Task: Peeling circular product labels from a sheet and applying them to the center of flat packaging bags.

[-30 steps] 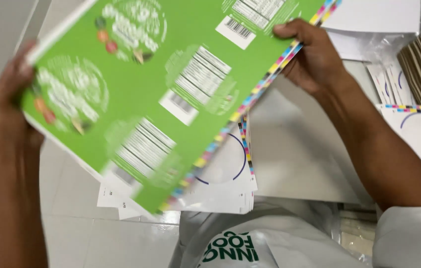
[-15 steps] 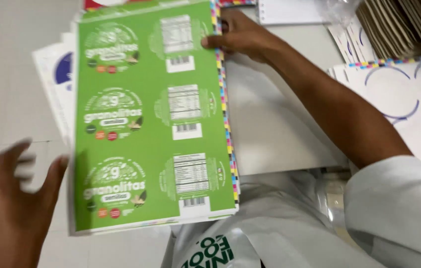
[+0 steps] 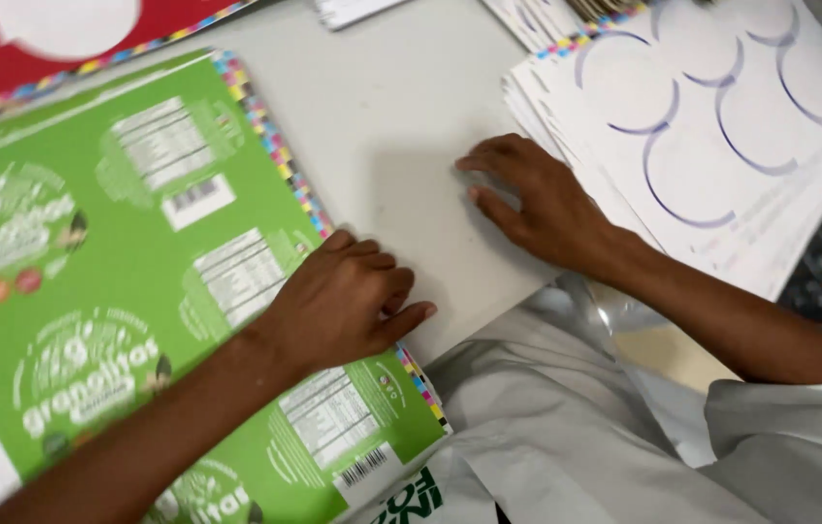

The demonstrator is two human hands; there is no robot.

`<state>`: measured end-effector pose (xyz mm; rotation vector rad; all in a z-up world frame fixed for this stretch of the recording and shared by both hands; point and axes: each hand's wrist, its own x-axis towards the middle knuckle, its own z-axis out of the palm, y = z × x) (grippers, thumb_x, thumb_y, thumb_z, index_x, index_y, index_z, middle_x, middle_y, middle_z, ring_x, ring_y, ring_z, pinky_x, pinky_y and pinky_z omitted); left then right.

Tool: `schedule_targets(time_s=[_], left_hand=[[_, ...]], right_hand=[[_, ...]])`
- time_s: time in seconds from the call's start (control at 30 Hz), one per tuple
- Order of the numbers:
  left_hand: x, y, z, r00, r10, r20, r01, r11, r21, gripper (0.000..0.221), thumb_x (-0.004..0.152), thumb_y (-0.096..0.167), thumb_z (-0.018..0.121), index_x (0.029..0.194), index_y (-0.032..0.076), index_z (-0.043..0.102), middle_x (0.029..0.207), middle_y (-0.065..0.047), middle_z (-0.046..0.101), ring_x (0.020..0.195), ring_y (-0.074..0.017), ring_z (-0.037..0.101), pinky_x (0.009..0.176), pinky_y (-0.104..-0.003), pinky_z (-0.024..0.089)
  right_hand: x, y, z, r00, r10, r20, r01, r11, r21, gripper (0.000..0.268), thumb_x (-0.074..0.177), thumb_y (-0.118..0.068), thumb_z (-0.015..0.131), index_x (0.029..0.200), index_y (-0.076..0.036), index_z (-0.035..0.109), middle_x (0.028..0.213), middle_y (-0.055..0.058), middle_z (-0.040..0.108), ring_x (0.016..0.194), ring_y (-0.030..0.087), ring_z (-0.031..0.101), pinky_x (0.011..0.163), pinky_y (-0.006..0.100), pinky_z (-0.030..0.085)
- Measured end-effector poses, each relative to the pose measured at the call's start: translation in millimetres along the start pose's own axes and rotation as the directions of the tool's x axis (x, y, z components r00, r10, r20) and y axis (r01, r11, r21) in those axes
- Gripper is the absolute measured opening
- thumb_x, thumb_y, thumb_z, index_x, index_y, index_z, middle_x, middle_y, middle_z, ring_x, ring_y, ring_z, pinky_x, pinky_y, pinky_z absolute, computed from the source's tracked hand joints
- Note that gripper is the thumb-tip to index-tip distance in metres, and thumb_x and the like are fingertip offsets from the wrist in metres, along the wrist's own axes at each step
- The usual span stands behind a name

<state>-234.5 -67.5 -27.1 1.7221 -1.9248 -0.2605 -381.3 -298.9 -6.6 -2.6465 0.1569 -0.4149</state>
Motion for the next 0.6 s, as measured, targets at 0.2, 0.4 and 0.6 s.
schedule_targets(time_s=[0.2,0.4,0.6], left_hand=[[29.2,-2.0,-13.1,0.929,-0.096,0.357,0.079,0.995,0.062,0.034,0.092,0.042,0.067,0.071,0.016,0.064,0.064,-0.005,0.067,0.072,-0.0314,0.072,0.069,-0.045,0.051],[108.8,30.7,23.7,0.953,0.298,0.059,-0.304,0.943,0.138,0.029,0.093,0.04,0.071,0.107,0.015,0.067,0.092,-0.004,0.067,0.088,-0.0275,0.065,0.074,-0.044,0.05],[233.2,117.7,90.2,0.843,0.53,0.096,-0.538,0.832,0.134,0.078,0.086,0.064,0.066,0.144,0.014,0.051,0.146,-0.012,0.052,0.137,-0.0297,0.046,0.112,-0.062,0.027]], right_hand=[[-17.2,-0.6,50.5,0.997,0.069,-0.046,-0.074,0.988,-0.135,0.046,0.108,-0.026,0.051,0.152,-0.013,0.05,0.153,0.027,0.045,0.143,0.05,0.042,0.115,0.065,0.034],[-37.9,29.5,-33.1,0.999,-0.034,0.0,0.034,0.999,0.02,0.024,0.105,-0.009,0.052,0.125,-0.004,0.063,0.126,0.021,0.062,0.116,0.039,0.061,0.097,0.052,0.049],[-159.3,129.4,-219.4,0.979,0.09,-0.185,-0.134,0.961,-0.241,0.015,0.1,0.014,0.056,0.1,0.001,0.065,0.091,0.012,0.064,0.076,0.023,0.056,0.071,0.037,0.046]])
